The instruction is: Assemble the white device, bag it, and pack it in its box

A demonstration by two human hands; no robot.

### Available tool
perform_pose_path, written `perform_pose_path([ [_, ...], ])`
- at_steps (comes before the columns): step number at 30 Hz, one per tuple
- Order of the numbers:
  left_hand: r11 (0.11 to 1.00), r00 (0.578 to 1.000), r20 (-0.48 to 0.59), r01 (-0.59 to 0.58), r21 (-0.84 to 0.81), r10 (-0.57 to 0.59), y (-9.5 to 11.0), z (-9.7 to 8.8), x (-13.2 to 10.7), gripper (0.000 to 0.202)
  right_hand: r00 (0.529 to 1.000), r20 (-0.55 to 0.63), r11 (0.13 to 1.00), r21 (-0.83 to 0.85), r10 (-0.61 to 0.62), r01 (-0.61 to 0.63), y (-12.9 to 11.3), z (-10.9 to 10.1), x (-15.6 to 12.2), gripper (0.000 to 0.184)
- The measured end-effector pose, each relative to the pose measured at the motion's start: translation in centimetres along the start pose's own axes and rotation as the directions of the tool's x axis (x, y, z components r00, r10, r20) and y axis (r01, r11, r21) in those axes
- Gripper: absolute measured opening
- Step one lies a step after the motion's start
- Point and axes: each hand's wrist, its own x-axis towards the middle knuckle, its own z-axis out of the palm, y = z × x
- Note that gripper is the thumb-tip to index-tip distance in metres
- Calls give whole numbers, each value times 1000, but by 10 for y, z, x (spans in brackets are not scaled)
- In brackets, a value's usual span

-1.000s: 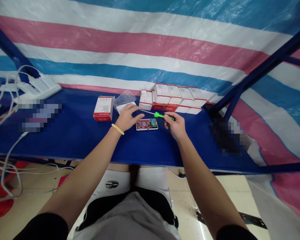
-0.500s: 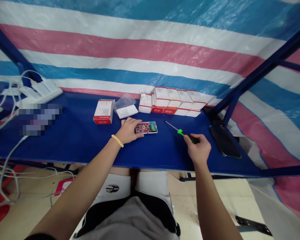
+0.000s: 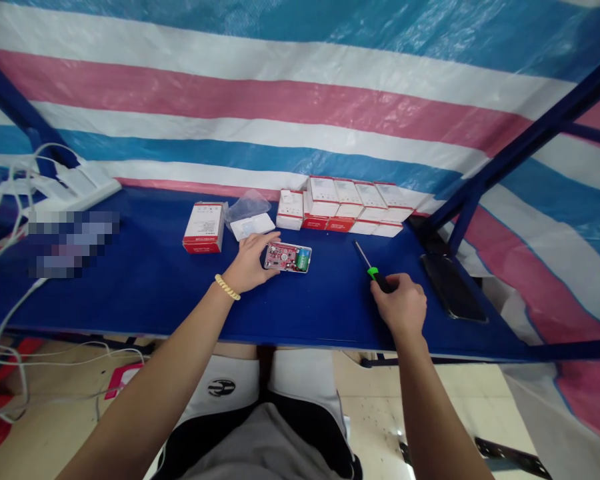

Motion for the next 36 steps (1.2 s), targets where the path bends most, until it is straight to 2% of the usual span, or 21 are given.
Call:
perform_pose_path([
  [2, 1000, 999, 22, -31, 5, 31, 0, -1, -1, 56, 988, -90, 992, -25, -126, 124, -10, 4, 6, 32],
  [4, 999, 998, 49, -45, 17, 45, 0, -2, -2, 42, 960, -122, 968, -30, -252, 250, -25, 9, 14, 25],
  [6, 999, 997, 69, -30, 24, 28, 1, -3, -2, 40, 947, -68, 949, -27, -314, 313, -43, 14, 26, 22],
  [9, 999, 996, 86, 15, 31, -18, 1, -4, -2, 49, 938, 61, 939, -37, -341, 343, -69, 23, 45, 25],
  [11, 997, 992, 109, 53, 50, -58, 2, -5, -1, 53, 895, 164, 910, 61, -414, 410, -87, 28, 55, 27],
  [13, 994, 986, 143, 80, 79, -91, 3, -4, 1, 54, 805, 235, 836, 228, -545, 499, -108, 35, 63, 28],
  [15, 989, 979, 171, 97, 110, -115, 4, -3, 1, 54, 681, 249, 719, 360, -689, 595, -137, 44, 67, 29],
  [17, 985, 972, 193, 109, 136, -134, 4, -1, 2, 53, 528, 265, 589, 415, -807, 693, -171, 55, 69, 32],
  [19, 981, 966, 208, 123, 150, -153, 3, 0, 2, 51, 371, 358, 496, 380, -857, 781, -206, 66, 70, 33],
  [21, 980, 963, 212, 140, 140, -167, 2, 1, 2, 53, 300, 468, 463, 285, -831, 839, -235, 76, 70, 30],
  [22, 980, 961, 213, 149, 129, -174, 1, 1, 2, 55, 287, 505, 456, 249, -814, 854, -246, 79, 70, 24],
  [24, 981, 959, 213, 167, 103, -186, -2, 0, 2, 61, 289, 534, 455, 208, -794, 866, -258, 80, 69, 18],
  [25, 980, 958, 213, 175, 91, -190, -3, 0, 2, 66, 314, 515, 471, 205, -797, 858, -258, 77, 69, 20],
  [26, 980, 958, 213, 181, 80, -194, -4, -1, 2, 71, 353, 475, 497, 220, -806, 839, -256, 73, 69, 22],
  [28, 979, 955, 217, 196, 55, -203, -5, -3, 2, 79, 465, 351, 570, 318, -813, 758, -244, 60, 72, 24],
  [30, 977, 949, 231, 214, 21, -213, -6, -4, 1, 79, 592, 247, 622, 514, -767, 591, -224, 46, 75, 25],
  [32, 970, 943, 240, 242, -15, -232, -6, -5, 1, 77, 691, 264, 624, 704, -673, 339, -203, 34, 77, 26],
  [34, 963, 940, 233, 266, -48, -248, -6, -4, 2, 77, 751, 357, 616, 783, -555, 83, -184, 27, 77, 27],
  [36, 958, 941, 224, 276, -77, -253, -7, -3, 2, 80, 770, 444, 636, 769, -458, -65, -169, 23, 73, 30],
])
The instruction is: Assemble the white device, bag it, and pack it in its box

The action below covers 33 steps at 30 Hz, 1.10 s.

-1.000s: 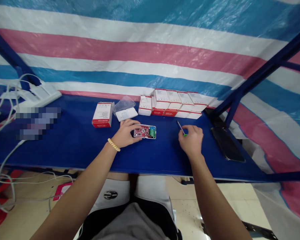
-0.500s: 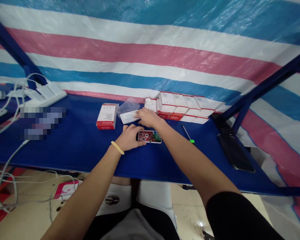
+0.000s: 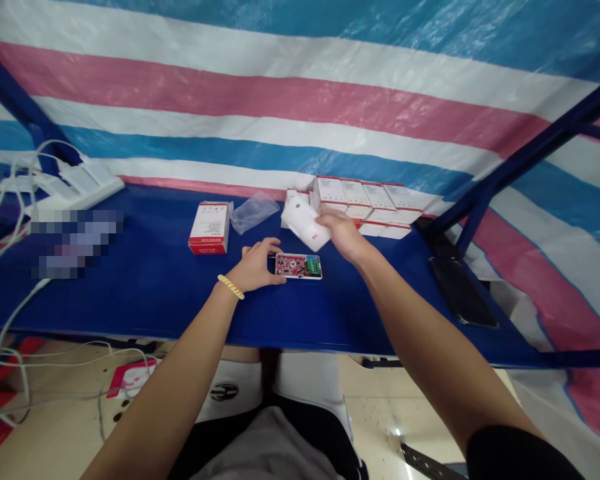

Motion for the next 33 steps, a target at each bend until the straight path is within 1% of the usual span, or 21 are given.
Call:
perform_pose_path([
  [2, 1000, 1000, -3, -2, -28, 2, -1, 1, 0, 81, 997, 14, 997, -21, 75, -75, 4, -2, -9, 38],
  [4, 998, 1000, -1, -2, -55, 2, -2, 1, 0, 83, 991, 97, 994, -70, 88, -82, 5, -1, -16, 43],
  [6, 996, 1000, -7, -6, -92, 5, -1, 1, -1, 85, 984, 163, 987, -156, 65, -39, 3, 1, -22, 44],
  [7, 993, 1000, -15, -11, -117, 9, -1, 1, -1, 86, 985, 167, 975, -222, 46, -8, 2, 1, -24, 45],
  [9, 983, 999, -42, -32, -179, 25, 1, 1, -2, 83, 991, 136, 933, -358, -1, 50, 0, 2, -27, 44],
  [10, 975, 998, -60, -47, -216, 35, 1, 1, -2, 82, 991, 129, 916, -394, -26, 75, -1, 2, -29, 44],
  [11, 965, 996, -75, -61, -255, 43, 2, 1, -3, 80, 988, 145, 914, -393, -51, 105, 0, 2, -32, 47],
  [13, 939, 993, -99, -87, -333, 57, 2, 1, -3, 78, 970, 218, 938, -301, -108, 172, 3, 0, -37, 58],
  [15, 907, 991, -113, -106, -408, 65, 2, 2, -3, 78, 944, 273, 955, -178, -183, 237, 7, -2, -41, 63],
  [17, 869, 989, -124, -126, -478, 75, 2, 3, -2, 80, 927, 267, 949, -99, -264, 299, 13, -3, -43, 58],
  [19, 827, 987, -135, -143, -543, 82, 3, 3, -2, 82, 919, 245, 942, -55, -309, 332, 19, -4, -43, 53],
  [23, 758, 988, -130, -146, -636, 80, 3, 4, -1, 84, 920, 241, 946, -27, -308, 324, 32, -3, -38, 58],
  [28, 640, 988, -100, -153, -753, 119, 4, 5, 0, 83, 930, 284, 967, -29, -234, 253, 44, -2, -33, 62],
  [30, 624, 988, -120, -157, -766, 101, 5, 5, 0, 82, 933, 281, 972, -4, -223, 233, 48, -2, -34, 63],
  [33, 621, 988, -148, -149, -770, 54, 6, 6, 1, 81, 939, 262, 974, 30, -222, 223, 52, -3, -37, 63],
])
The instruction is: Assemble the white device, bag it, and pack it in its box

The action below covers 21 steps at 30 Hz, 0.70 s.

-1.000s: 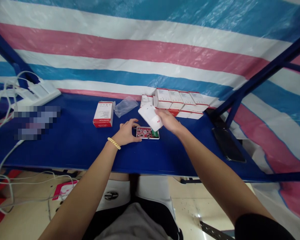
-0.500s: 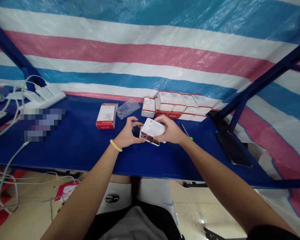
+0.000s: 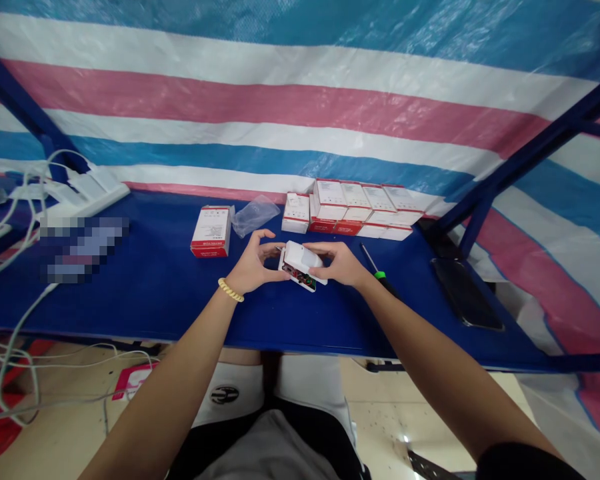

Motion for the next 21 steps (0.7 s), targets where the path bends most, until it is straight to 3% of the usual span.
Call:
perform_pose_path([
  [12, 999, 1000, -29, -4, 52, 6, -4, -4, 2, 80, 999, 44, 992, -123, 14, -8, -6, 4, -4, 67],
  [17, 992, 998, -48, -45, 118, 51, -3, -4, 2, 74, 995, 86, 964, -257, -54, 75, -13, 4, -4, 66],
  [21, 983, 994, -40, -95, 158, 103, -3, -4, 2, 64, 989, 122, 941, -319, -81, 116, -17, 5, -4, 76],
])
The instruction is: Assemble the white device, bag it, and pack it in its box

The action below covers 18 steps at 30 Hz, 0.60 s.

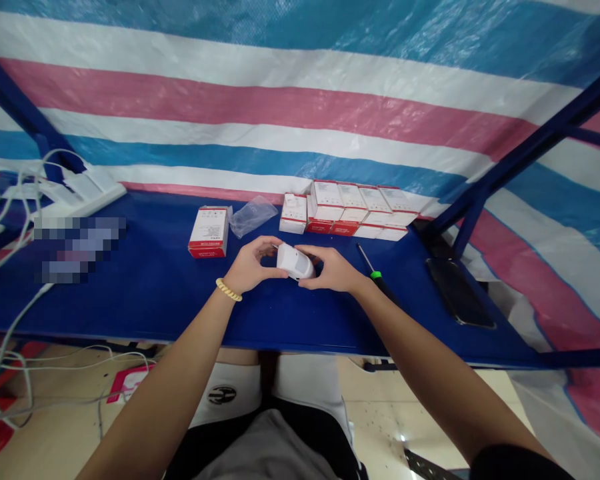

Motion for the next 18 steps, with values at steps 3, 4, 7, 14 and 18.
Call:
perform_pose_path([
  [3, 999, 1000, 0, 3, 35, -3, 1, 0, 0, 60, 1000, -4, 999, -37, 0, 0, 0, -1, 0, 79],
  [4, 999, 1000, -3, 10, 44, -10, 1, 0, 0, 60, 1000, -5, 999, -41, 0, 0, 1, -1, 1, 79],
  [7, 997, 1000, -11, 27, 76, -26, 1, -1, 0, 60, 1000, 5, 998, -62, -4, 4, 3, -3, 1, 78],
  [14, 986, 1000, -7, 30, 166, -29, -3, -4, 2, 60, 1000, 19, 993, -120, 4, -2, 8, -4, 1, 78],
  [18, 979, 1000, 19, 17, 202, -22, -4, -9, 3, 59, 1000, -5, 991, -133, 0, -1, 10, 3, -1, 78],
])
